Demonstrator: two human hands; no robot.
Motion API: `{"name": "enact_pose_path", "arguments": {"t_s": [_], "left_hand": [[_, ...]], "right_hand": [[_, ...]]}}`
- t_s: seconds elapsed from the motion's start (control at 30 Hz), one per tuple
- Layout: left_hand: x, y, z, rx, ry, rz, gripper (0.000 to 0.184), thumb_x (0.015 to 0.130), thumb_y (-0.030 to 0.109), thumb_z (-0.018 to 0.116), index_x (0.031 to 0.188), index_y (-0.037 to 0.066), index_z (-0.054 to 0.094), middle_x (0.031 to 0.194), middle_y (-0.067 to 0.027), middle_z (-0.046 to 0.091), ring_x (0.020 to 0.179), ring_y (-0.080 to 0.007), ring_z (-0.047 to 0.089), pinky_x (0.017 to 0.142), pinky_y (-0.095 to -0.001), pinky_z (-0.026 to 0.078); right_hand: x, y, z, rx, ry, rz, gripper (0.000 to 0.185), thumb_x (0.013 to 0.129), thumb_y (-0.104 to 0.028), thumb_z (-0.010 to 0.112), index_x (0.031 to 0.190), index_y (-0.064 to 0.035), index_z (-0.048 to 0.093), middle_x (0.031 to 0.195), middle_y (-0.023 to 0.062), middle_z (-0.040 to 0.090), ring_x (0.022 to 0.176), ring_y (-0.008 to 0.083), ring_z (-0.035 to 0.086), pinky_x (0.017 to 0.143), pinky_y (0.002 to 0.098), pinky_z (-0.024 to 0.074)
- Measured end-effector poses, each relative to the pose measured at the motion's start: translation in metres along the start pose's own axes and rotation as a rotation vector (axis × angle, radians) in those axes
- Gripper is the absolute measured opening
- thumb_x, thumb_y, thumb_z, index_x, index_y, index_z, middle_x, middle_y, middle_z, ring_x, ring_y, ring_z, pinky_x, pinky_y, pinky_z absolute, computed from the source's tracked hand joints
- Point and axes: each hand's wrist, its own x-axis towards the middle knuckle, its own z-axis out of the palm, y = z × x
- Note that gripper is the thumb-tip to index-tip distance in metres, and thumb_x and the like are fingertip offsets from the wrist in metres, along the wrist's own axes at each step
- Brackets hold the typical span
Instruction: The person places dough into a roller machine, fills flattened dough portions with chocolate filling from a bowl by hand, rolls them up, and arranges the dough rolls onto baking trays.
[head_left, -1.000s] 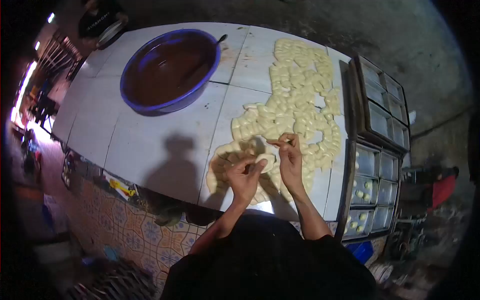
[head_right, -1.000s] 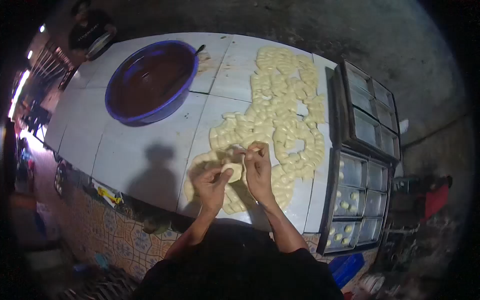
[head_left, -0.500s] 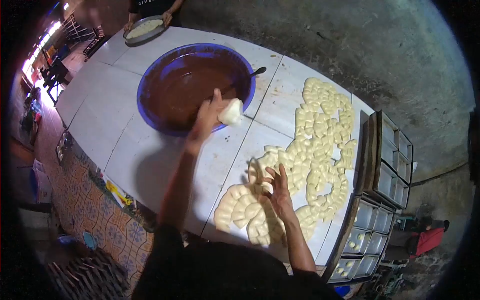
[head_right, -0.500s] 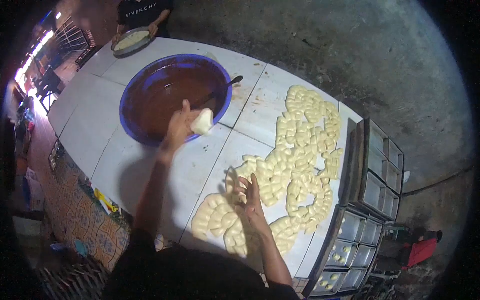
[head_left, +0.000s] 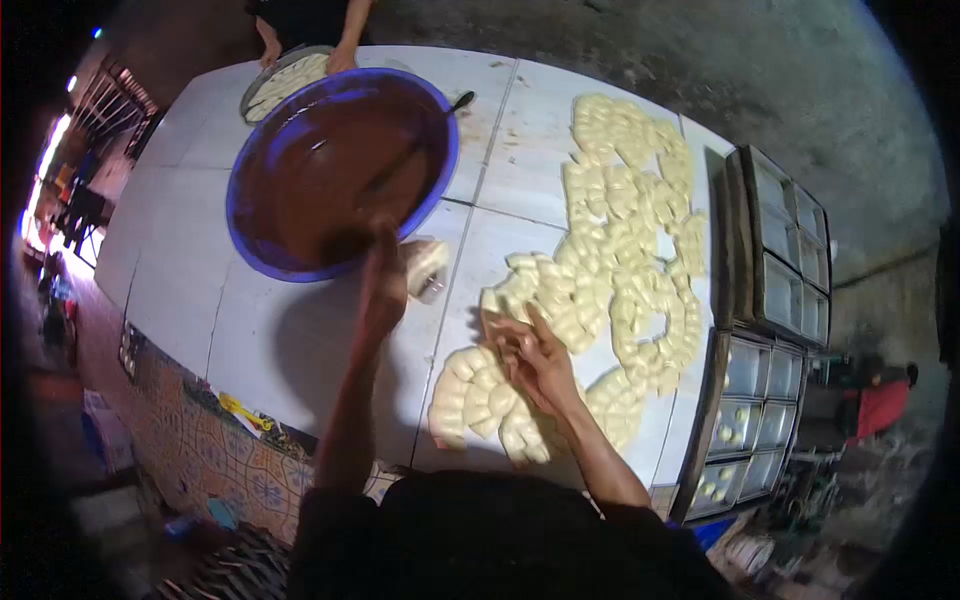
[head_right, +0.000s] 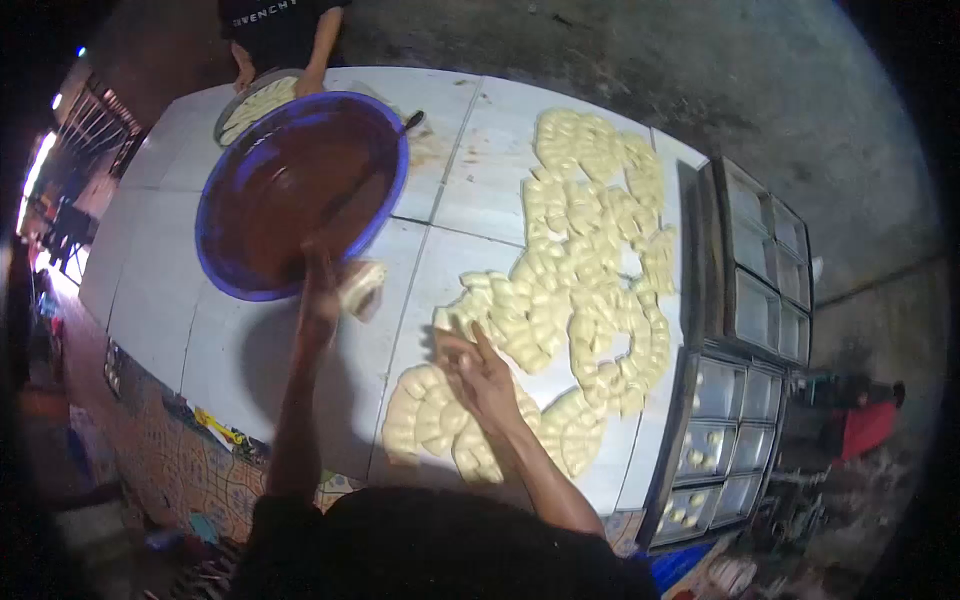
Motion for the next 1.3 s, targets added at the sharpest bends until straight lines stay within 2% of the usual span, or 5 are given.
{"name": "enact_pose_path", "arguments": {"t_s": [0.17,0.43,0.9,1.13,1.3], "left_hand": [[-0.091,-0.019,0.098,-0.528,-0.104,-0.23,0.093,0.092,0.069,0.019,0.141,-0.01,0.028,0.143,-0.0219,0.038,0.128,-0.0309,0.042,0.109,-0.0483,0.028],[-0.154,-0.017,0.161,-0.059,-0.173,0.092,0.054,0.091,0.002,0.059,0.14,-0.004,0.037,0.112,-0.0105,0.055,0.088,-0.0113,0.058,0.078,-0.0196,0.048],[-0.187,-0.058,0.301,0.209,-0.167,-0.047,0.018,0.085,0.015,0.067,0.089,-0.002,0.065,0.077,-0.0064,0.065,0.072,-0.0099,0.059,0.061,-0.0248,0.049],[-0.188,-0.073,0.38,0.605,-0.405,0.718,0.033,0.07,-0.003,0.07,0.1,0.003,0.058,0.102,-0.0075,0.057,0.095,-0.0178,0.056,0.079,-0.0293,0.047],[-0.18,-0.079,0.411,-0.015,-0.201,0.112,0.028,0.078,-0.002,0.062,0.105,0.005,0.059,0.106,-0.0071,0.057,0.099,-0.017,0.055,0.086,-0.0275,0.044]], "right_hand": [[-0.019,-0.008,0.012,0.075,0.227,0.112,0.016,0.095,-0.012,0.056,0.099,0.0021,0.063,0.078,0.0033,0.06,0.068,0.0095,0.055,0.065,0.0225,0.0476],[-0.086,-0.034,-0.026,-1.139,0.023,-0.729,0.037,0.079,0.002,0.067,0.115,-0.0013,0.062,0.108,0.0072,0.052,0.089,0.018,0.051,0.076,0.0285,0.0431],[-0.194,-0.1,-0.12,-0.911,0.268,-0.632,0.03,0.084,-0.003,0.063,0.114,-0.0041,0.064,0.096,0.0102,0.061,0.086,0.0178,0.059,0.071,0.0284,0.045],[-0.254,-0.154,-0.208,-0.477,-0.156,0.046,0.058,0.096,-0.019,0.052,0.146,-0.0074,0.025,0.104,0.0139,0.058,0.08,0.0177,0.065,0.074,0.0297,0.0524],[-0.255,-0.248,-0.293,-1.11,0.359,-0.261,0.048,0.076,-0.003,0.066,0.123,-0.004,0.056,0.102,0.0109,0.068,0.088,0.0233,0.066,0.079,0.0338,0.0515]]}}
